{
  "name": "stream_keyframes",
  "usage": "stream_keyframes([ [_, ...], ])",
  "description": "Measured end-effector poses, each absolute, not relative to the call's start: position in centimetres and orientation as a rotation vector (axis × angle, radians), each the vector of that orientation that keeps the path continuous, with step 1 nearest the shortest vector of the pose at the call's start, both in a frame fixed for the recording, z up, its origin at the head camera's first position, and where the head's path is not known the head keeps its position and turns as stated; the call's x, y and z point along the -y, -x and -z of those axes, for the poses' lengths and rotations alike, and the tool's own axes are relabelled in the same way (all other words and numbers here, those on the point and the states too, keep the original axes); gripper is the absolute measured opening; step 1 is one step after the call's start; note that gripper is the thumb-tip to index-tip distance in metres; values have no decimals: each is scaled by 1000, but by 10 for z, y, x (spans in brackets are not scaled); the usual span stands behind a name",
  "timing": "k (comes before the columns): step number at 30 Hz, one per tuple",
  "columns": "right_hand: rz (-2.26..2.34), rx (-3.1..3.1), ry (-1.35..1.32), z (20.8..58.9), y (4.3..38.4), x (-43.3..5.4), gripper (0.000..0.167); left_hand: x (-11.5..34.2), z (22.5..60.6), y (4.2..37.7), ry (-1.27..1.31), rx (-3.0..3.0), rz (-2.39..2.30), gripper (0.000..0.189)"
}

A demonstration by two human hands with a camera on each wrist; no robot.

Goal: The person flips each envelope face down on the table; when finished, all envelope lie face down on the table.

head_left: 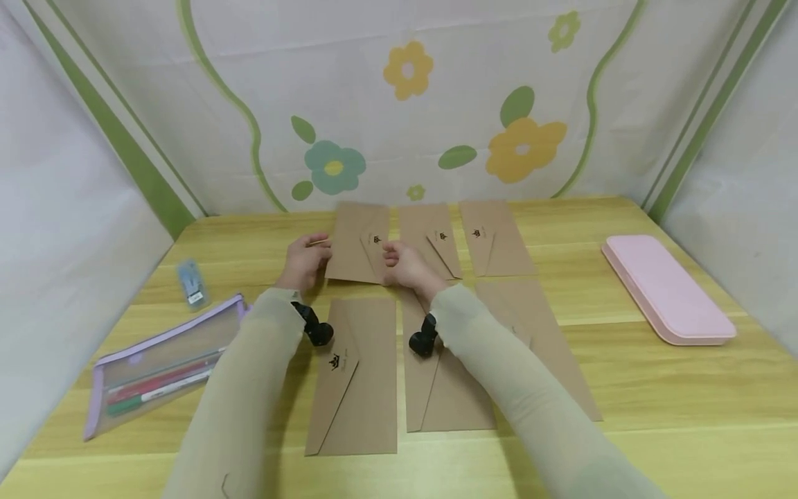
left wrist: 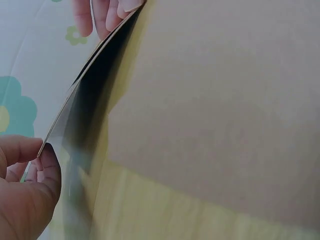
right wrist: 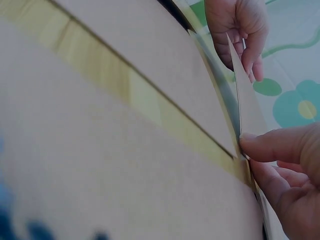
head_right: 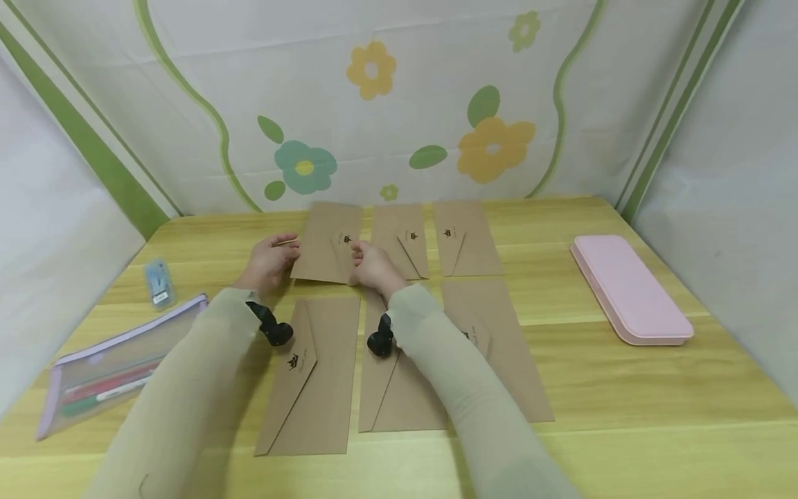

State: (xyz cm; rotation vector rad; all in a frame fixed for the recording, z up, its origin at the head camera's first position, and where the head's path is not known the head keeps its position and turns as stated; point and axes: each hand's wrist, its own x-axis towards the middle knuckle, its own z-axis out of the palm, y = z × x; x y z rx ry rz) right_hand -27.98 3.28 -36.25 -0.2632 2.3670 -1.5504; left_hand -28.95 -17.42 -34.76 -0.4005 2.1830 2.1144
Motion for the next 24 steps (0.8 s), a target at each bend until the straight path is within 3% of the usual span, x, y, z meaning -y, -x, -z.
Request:
stream_keyframes([
  [24,1562,-2280,358,361,271,-4,69,193,319,278,357,-2172,-2178,44],
])
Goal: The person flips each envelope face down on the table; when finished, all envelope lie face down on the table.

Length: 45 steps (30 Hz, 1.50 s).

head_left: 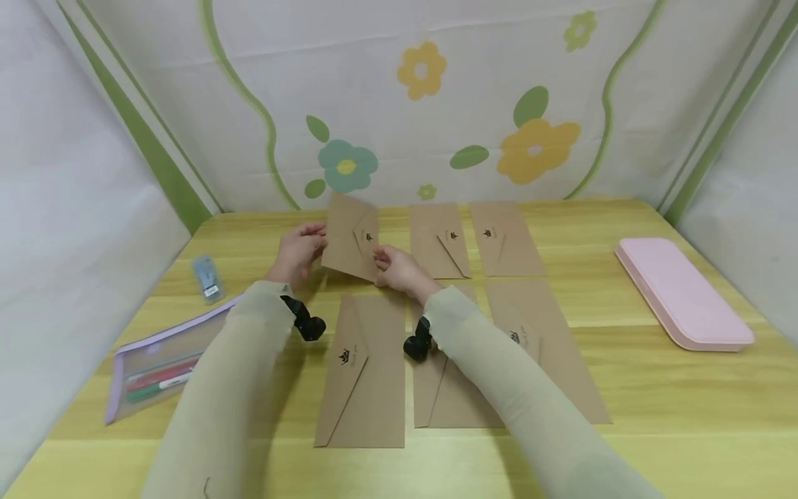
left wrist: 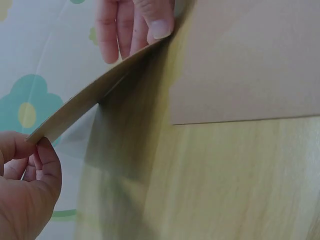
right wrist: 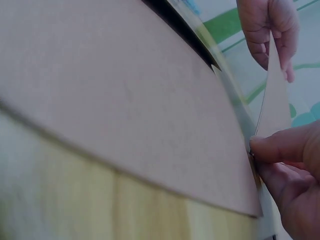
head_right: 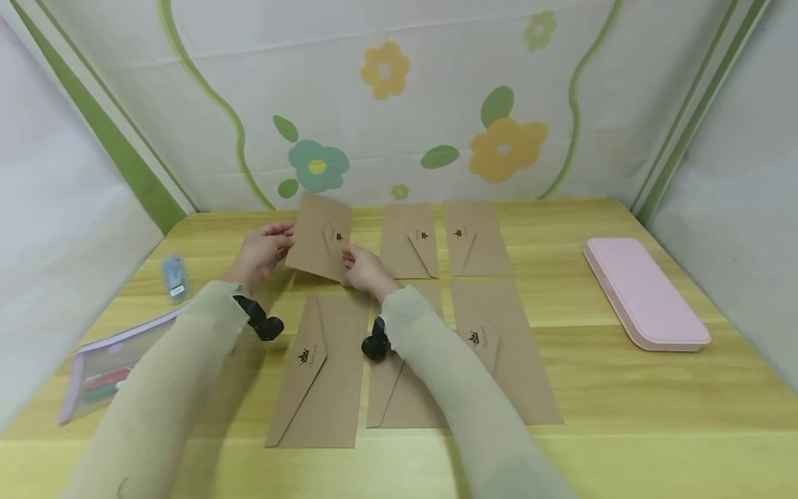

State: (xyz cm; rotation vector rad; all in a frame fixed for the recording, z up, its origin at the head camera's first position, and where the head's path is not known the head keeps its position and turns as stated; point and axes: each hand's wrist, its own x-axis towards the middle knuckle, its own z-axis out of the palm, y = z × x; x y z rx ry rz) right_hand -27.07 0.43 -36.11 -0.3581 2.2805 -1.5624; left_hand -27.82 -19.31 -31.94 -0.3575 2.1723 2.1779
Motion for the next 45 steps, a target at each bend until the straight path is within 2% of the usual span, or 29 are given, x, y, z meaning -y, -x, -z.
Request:
stream_keyframes([
  [17,1662,-2156,401,367,268,10,66,182,295,274,229,-2282,-2128,39],
  [33,1725,-2108,405,367,268,11,65,159,294,275,252,-2404,-2085,37],
  [45,1938,-1992,479,365,266,10,50,150,308,269,147,-2605,-2088,32],
])
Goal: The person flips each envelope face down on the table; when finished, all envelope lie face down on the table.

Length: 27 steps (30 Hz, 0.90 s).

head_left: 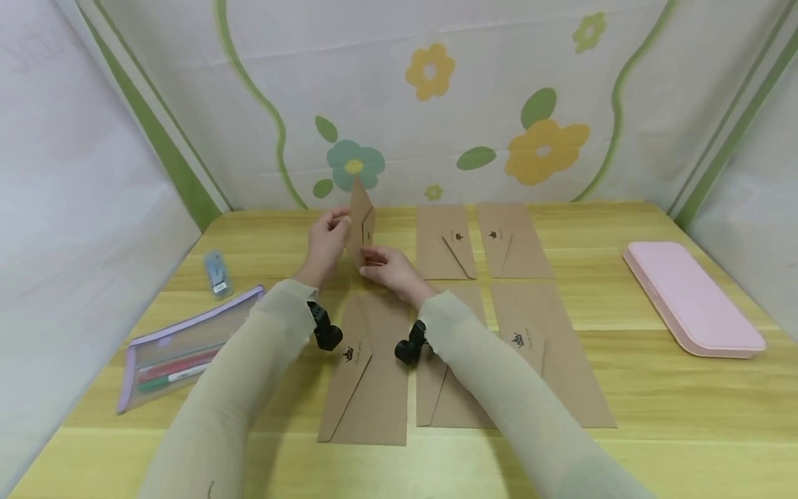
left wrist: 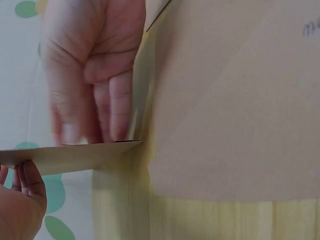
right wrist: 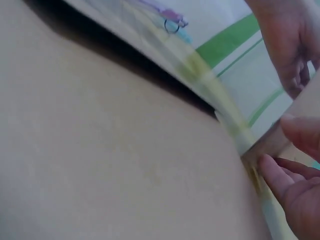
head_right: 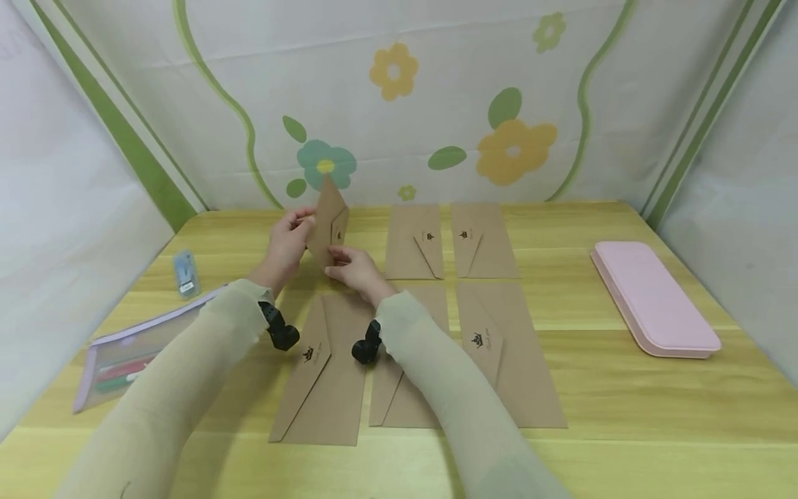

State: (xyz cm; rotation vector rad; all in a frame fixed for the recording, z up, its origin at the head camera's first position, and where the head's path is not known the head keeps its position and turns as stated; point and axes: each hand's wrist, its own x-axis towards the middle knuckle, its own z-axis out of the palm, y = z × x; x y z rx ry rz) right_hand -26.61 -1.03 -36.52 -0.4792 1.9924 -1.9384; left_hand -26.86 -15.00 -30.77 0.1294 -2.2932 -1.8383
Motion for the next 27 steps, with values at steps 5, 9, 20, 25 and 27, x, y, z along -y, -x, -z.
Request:
stream_keyframes([
  [5,1981,-2084,471,358,260,14,49,147,309,267,-114,2321,1863,33],
  [9,2029,-2200,500,352,257,16,45,144,309,267,-91,2333,1867,34],
  [20,2051,-2432,540,348,252,21,37,139,306,270,-129,2358,1903,33],
  [25,2066,-2508,547,348,251,22,30,134,300,272,-212,2287,2029,36],
  [27,2071,-2542,544,349,251,23,27,133,298,272,-218,2281,2053,38],
])
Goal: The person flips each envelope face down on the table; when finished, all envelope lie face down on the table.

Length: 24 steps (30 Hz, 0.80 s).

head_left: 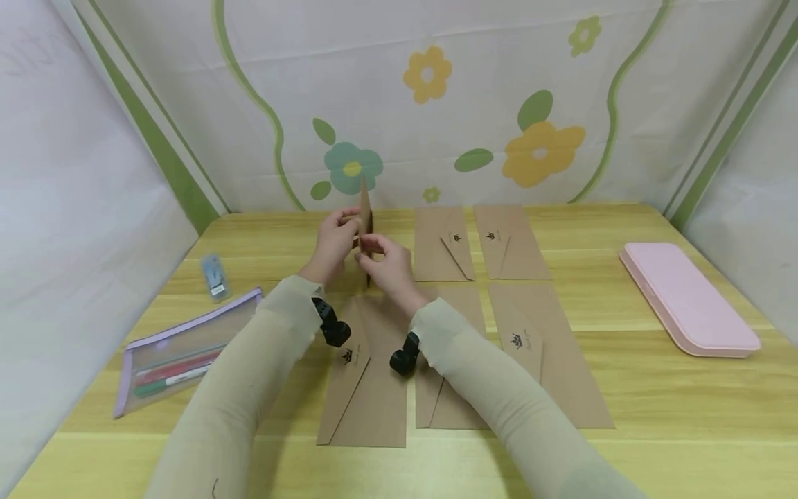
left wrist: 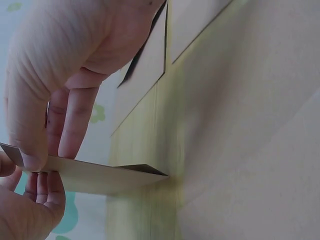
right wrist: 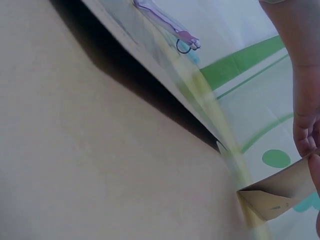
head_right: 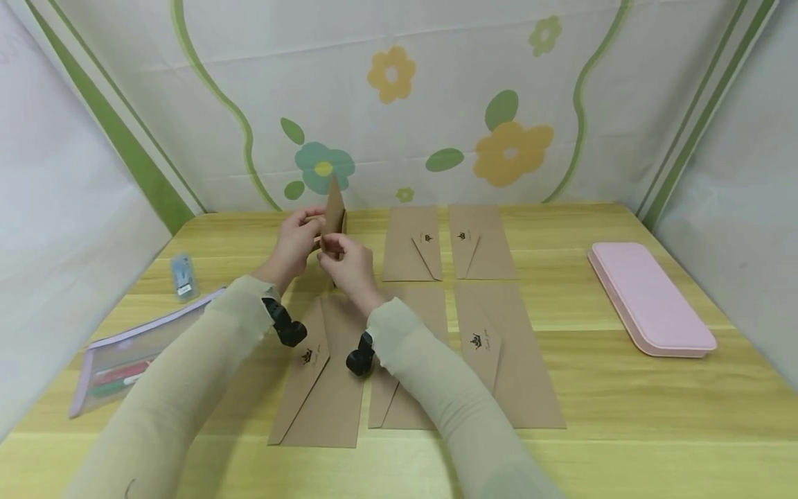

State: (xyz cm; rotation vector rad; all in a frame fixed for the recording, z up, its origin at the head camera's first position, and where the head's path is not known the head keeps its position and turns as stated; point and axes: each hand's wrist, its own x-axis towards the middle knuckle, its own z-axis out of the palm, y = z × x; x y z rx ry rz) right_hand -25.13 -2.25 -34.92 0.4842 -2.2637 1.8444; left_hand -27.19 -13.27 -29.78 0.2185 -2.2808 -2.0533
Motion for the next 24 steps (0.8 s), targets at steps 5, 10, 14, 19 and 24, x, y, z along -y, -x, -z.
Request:
stream_keyframes([
  [5,-1778,2237,-474,352,249,21,22,131,297,271,-228,2264,2110,37],
  [10,-1750,2196,-418,356,245,20,19,127,300,268,-217,2253,2151,37],
  [14,-1747,2122,-344,358,243,20,16,123,300,266,-181,2274,2132,36],
  [19,-1757,2027,-213,361,244,20,12,121,300,264,-133,2295,2115,37],
  [24,-1813,1882,-57,361,245,20,9,120,300,261,-104,2325,2102,36],
])
